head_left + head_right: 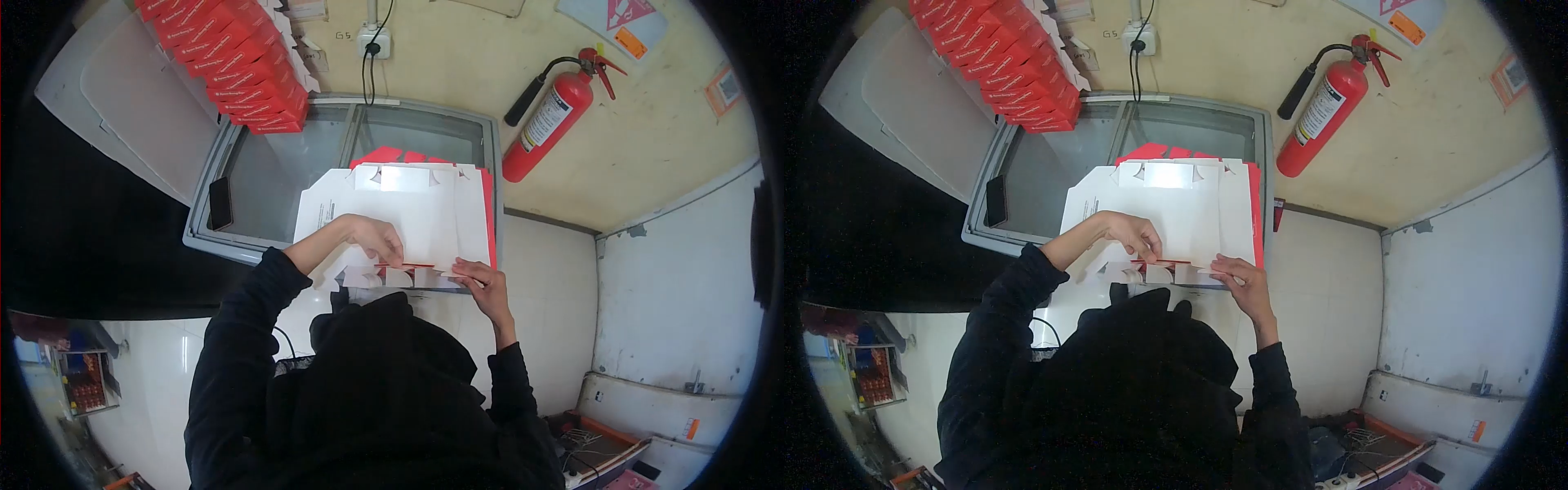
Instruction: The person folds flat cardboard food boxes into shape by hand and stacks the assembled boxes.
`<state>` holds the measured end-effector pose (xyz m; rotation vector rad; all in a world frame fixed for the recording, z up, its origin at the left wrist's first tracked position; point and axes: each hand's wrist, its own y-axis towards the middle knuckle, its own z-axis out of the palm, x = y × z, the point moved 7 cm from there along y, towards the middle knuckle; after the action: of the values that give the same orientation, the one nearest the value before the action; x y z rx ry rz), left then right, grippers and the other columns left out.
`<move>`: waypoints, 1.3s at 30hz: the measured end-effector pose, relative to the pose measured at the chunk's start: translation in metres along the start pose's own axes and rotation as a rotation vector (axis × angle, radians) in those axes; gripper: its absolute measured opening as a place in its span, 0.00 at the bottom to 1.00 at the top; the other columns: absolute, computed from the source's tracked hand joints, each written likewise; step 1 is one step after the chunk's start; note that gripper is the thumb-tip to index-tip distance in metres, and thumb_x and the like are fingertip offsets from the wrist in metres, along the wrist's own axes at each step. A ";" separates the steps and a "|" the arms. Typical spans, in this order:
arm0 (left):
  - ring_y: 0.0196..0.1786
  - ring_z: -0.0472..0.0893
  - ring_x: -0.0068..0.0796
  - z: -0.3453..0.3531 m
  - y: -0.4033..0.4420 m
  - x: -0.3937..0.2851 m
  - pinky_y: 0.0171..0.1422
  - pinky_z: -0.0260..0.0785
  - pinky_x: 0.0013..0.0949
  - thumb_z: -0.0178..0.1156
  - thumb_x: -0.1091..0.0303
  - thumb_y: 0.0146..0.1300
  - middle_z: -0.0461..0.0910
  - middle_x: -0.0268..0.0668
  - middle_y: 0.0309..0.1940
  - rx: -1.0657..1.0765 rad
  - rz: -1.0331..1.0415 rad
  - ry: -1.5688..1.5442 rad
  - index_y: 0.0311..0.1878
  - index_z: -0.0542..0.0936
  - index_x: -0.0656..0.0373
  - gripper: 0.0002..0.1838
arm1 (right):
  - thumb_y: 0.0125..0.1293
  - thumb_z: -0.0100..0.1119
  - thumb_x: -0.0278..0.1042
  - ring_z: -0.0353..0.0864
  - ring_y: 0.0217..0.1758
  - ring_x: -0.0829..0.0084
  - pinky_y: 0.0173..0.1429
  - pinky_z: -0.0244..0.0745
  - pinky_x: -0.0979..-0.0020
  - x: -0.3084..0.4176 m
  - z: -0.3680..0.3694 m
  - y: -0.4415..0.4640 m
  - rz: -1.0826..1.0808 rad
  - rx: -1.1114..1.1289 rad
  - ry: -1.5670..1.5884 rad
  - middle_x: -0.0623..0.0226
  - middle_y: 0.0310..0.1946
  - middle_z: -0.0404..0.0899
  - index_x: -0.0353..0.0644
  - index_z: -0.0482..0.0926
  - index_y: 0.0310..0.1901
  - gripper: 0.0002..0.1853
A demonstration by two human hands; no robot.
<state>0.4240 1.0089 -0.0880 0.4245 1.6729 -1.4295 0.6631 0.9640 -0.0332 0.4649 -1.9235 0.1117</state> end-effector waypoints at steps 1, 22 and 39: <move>0.35 0.72 0.13 0.000 -0.001 0.002 0.37 0.63 0.23 0.71 0.56 0.60 0.80 0.20 0.32 -0.010 -0.001 -0.034 0.42 0.86 0.50 0.12 | 0.61 0.65 0.20 0.83 0.59 0.61 0.60 0.78 0.67 -0.002 0.000 0.000 -0.001 -0.001 0.003 0.59 0.44 0.87 0.40 0.88 0.43 0.09; 0.35 0.80 0.22 0.009 -0.082 -0.058 0.44 0.72 0.29 0.62 0.67 0.69 0.85 0.41 0.33 -1.049 0.499 0.074 0.44 0.84 0.66 0.11 | 0.56 0.71 0.23 0.78 0.43 0.68 0.48 0.73 0.68 0.076 0.002 0.050 -0.107 -0.516 -0.149 0.65 0.34 0.79 0.45 0.87 0.45 0.13; 0.44 0.83 0.49 0.020 -0.174 -0.045 0.53 0.73 0.46 0.65 0.66 0.59 0.84 0.47 0.31 -1.286 0.435 0.580 0.45 0.84 0.59 0.12 | 0.64 0.62 0.26 0.81 0.36 0.62 0.46 0.73 0.63 0.111 0.027 0.098 -0.254 -0.049 -0.226 0.61 0.34 0.82 0.43 0.83 0.44 0.07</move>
<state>0.3306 0.9541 0.0563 0.4029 2.3605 0.2593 0.5678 1.0166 0.0702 0.7089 -2.0631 -0.1586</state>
